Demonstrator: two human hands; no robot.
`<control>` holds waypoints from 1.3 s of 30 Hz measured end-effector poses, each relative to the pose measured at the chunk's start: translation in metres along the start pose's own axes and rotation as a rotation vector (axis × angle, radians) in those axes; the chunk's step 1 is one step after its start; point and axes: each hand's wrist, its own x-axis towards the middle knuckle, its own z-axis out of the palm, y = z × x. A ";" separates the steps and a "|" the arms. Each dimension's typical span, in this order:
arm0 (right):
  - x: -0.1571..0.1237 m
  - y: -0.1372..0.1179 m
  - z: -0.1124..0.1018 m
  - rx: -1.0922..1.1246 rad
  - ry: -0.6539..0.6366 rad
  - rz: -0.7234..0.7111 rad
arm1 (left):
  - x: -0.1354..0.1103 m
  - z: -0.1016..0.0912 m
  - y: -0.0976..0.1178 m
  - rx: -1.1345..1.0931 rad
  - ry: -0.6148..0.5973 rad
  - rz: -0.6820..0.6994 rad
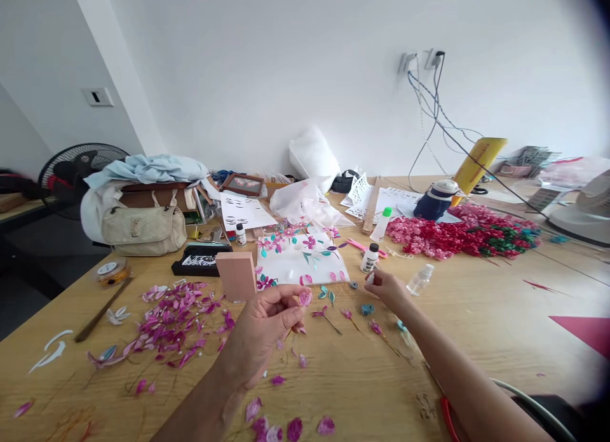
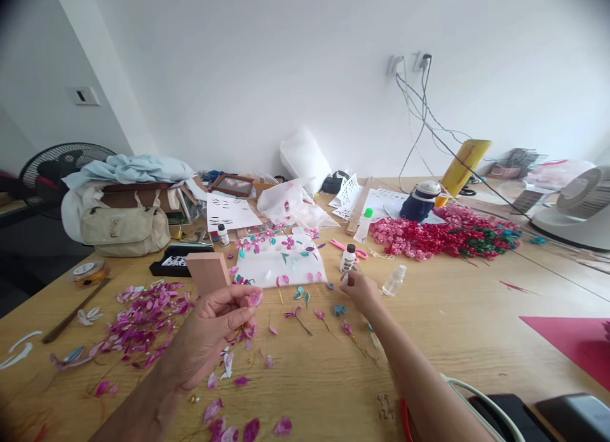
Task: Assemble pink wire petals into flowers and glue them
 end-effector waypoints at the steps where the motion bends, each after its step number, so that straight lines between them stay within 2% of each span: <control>1: 0.000 0.000 0.001 -0.041 -0.003 0.007 | 0.000 0.000 0.000 0.002 0.007 -0.005; 6: -0.004 -0.001 0.001 -0.179 -0.021 0.006 | -0.001 0.001 0.000 0.003 0.006 -0.005; 15: -0.006 -0.004 0.002 -0.288 0.002 -0.021 | 0.000 0.003 0.001 0.010 -0.022 0.010; 17: -0.012 -0.003 -0.007 -0.301 0.032 -0.038 | 0.000 0.003 0.002 0.004 -0.012 0.019; 20: -0.032 -0.006 -0.033 -0.318 0.125 -0.069 | 0.000 0.003 0.003 -0.014 0.001 0.033; 24: -0.078 -0.035 -0.063 -0.279 0.239 -0.107 | 0.001 0.004 0.003 -0.025 -0.019 0.026; 25: -0.091 -0.047 -0.064 -0.149 0.225 -0.146 | 0.001 0.004 0.002 -0.022 -0.025 0.028; 28: -0.122 -0.092 -0.053 0.321 -0.002 -0.309 | 0.001 0.006 0.001 0.017 -0.031 0.043; 30: -0.134 -0.119 -0.039 0.513 -0.195 -0.331 | 0.000 0.007 0.001 0.053 -0.024 0.048; 32: -0.138 -0.138 -0.028 0.661 -0.318 -0.340 | -0.001 0.008 0.002 0.080 -0.017 0.054; 35: -0.135 -0.151 -0.018 0.862 -0.381 -0.320 | -0.002 0.007 0.004 0.098 -0.027 0.063; 39: -0.130 -0.154 -0.014 0.999 -0.465 -0.273 | 0.000 0.005 0.003 0.087 -0.032 0.088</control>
